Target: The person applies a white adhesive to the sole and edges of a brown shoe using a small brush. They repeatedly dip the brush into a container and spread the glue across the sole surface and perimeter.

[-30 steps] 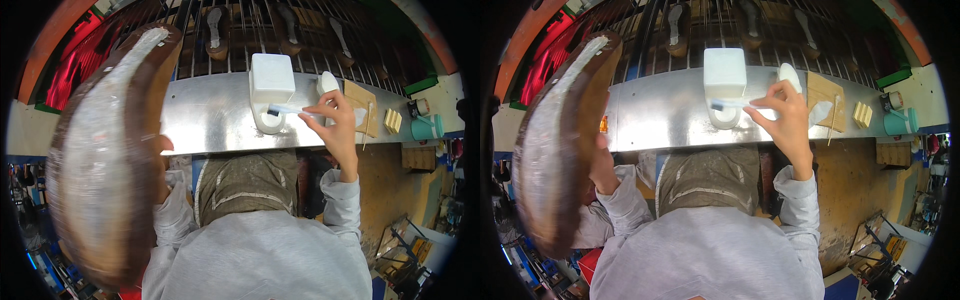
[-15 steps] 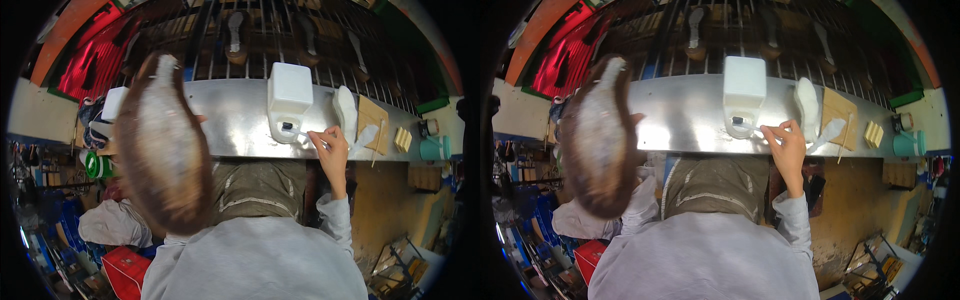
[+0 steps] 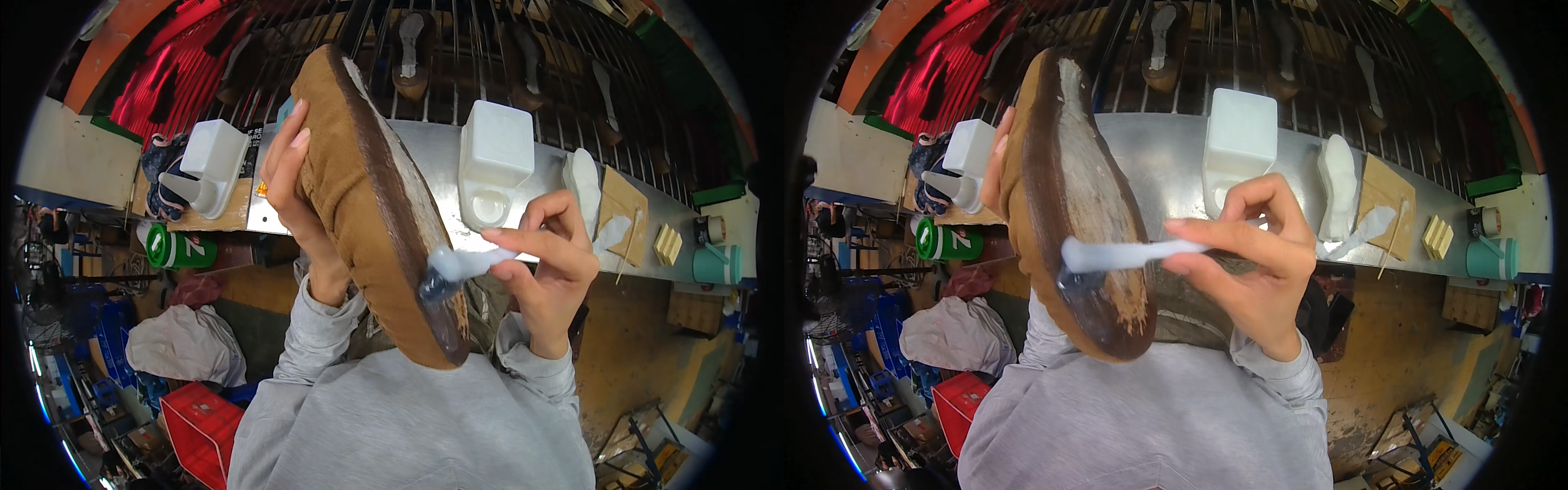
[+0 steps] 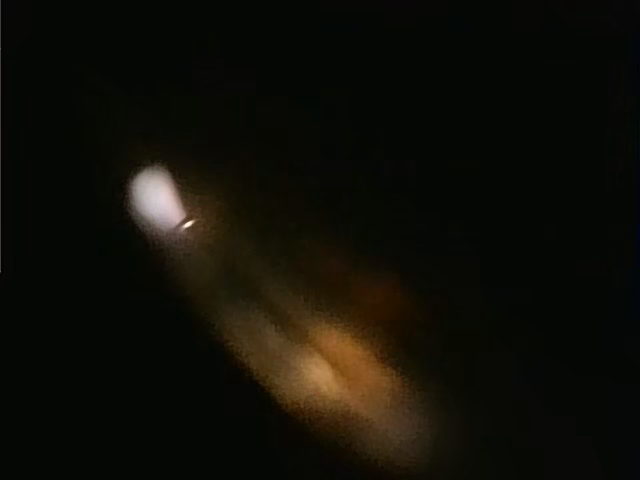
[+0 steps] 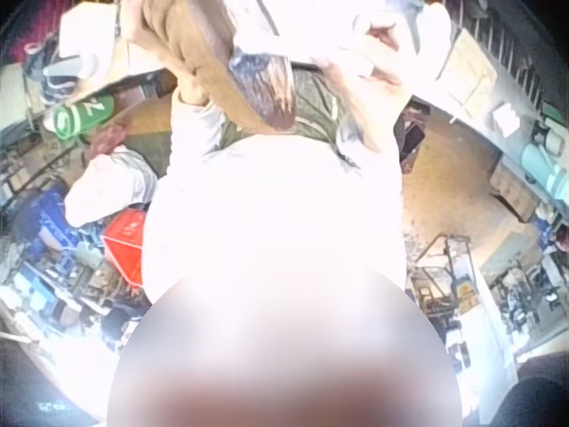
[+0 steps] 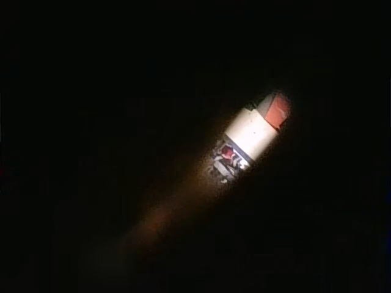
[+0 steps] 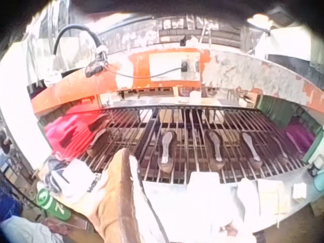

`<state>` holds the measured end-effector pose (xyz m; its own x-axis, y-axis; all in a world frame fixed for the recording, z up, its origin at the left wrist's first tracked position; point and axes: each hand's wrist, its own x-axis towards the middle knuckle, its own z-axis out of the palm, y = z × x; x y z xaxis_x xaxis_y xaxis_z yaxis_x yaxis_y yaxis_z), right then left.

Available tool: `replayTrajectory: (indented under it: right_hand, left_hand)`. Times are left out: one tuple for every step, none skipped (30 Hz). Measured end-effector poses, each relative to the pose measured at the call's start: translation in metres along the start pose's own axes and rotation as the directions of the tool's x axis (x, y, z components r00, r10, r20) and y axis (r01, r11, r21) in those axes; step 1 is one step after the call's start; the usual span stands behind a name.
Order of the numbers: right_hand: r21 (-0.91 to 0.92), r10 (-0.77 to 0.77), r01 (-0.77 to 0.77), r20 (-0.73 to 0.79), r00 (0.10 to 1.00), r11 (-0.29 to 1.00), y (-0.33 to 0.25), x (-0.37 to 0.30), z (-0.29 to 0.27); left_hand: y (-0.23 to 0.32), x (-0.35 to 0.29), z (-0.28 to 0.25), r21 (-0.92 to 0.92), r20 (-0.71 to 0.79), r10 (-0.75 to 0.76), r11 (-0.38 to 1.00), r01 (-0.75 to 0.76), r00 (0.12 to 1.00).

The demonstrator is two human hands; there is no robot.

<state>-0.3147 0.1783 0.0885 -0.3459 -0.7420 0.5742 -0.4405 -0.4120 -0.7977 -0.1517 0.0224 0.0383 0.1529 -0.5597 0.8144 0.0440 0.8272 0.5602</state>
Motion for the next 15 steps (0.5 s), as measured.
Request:
replayTrajectory:
  right_hand:
    - [-0.018,-0.017,0.017,0.001,1.0,1.0,-0.001,0.004,0.0]
    - [-0.035,-0.034,0.034,0.002,0.999,0.999,-0.001,0.009,0.0]
    - [-0.045,-0.028,0.028,0.004,1.0,0.999,-0.002,0.013,-0.001]
    - [-0.07,-0.039,0.04,0.006,0.999,0.997,-0.002,0.017,-0.002]
    - [-0.096,-0.05,0.051,0.007,0.999,0.994,-0.002,0.021,-0.003]
    - [-0.122,-0.064,0.064,0.008,0.998,0.99,-0.001,0.025,-0.004]
    - [-0.149,-0.083,0.082,-0.003,0.997,0.985,0.0,0.028,-0.005]
    - [-0.152,-0.094,0.09,-0.016,0.995,0.984,0.001,0.03,-0.007]
    - [-0.15,-0.115,0.109,-0.031,0.993,0.983,0.002,0.032,-0.008]
    - [-0.147,-0.136,0.128,-0.045,0.99,0.981,0.003,0.032,-0.01]
    - [-0.134,-0.158,0.155,-0.011,0.987,0.979,0.004,0.032,-0.013]
    - [-0.102,-0.162,0.162,0.013,0.987,0.982,0.004,0.031,-0.015]
    - [-0.069,-0.165,0.168,0.035,0.986,0.983,0.005,0.029,-0.017]
    - [-0.033,-0.174,0.176,0.053,0.983,0.984,0.006,0.027,-0.019]
    - [-0.015,-0.178,0.179,0.059,0.982,0.984,0.007,0.025,-0.02]
  left_hand:
    - [0.002,0.0,0.0,0.001,0.013,0.018,1.0,-0.018,1.0]
    - [0.003,0.002,0.001,0.014,0.035,0.045,0.999,-0.046,0.998]
    - [0.004,0.003,0.001,0.024,0.058,0.071,0.997,-0.073,0.996]
    - [0.006,0.004,0.001,0.035,0.081,0.094,0.995,-0.097,0.992]
    - [0.007,0.005,0.001,0.045,0.102,0.122,0.991,-0.127,0.987]
    - [0.008,0.006,0.0,0.054,0.12,0.144,0.987,-0.152,0.982]
    - [0.009,0.007,0.0,0.063,0.135,0.165,0.983,-0.175,0.977]
    - [0.01,0.008,0.0,0.068,0.151,0.182,0.979,-0.194,0.972]
    - [0.011,0.009,0.001,0.072,0.159,0.197,0.975,-0.21,0.968]
    - [0.011,0.01,0.001,0.078,0.168,0.208,0.972,-0.223,0.964]
    - [0.011,0.01,0.001,0.083,0.18,0.222,0.967,-0.239,0.958]
    - [0.011,0.011,0.002,0.087,0.184,0.233,0.964,-0.252,0.955]
    - [0.011,0.011,0.002,0.079,0.189,0.257,0.958,-0.275,0.948]
    - [0.01,0.011,0.003,0.092,0.192,0.24,0.961,-0.261,0.952]
    - [0.01,0.011,0.003,0.098,0.188,0.23,0.963,-0.251,0.955]
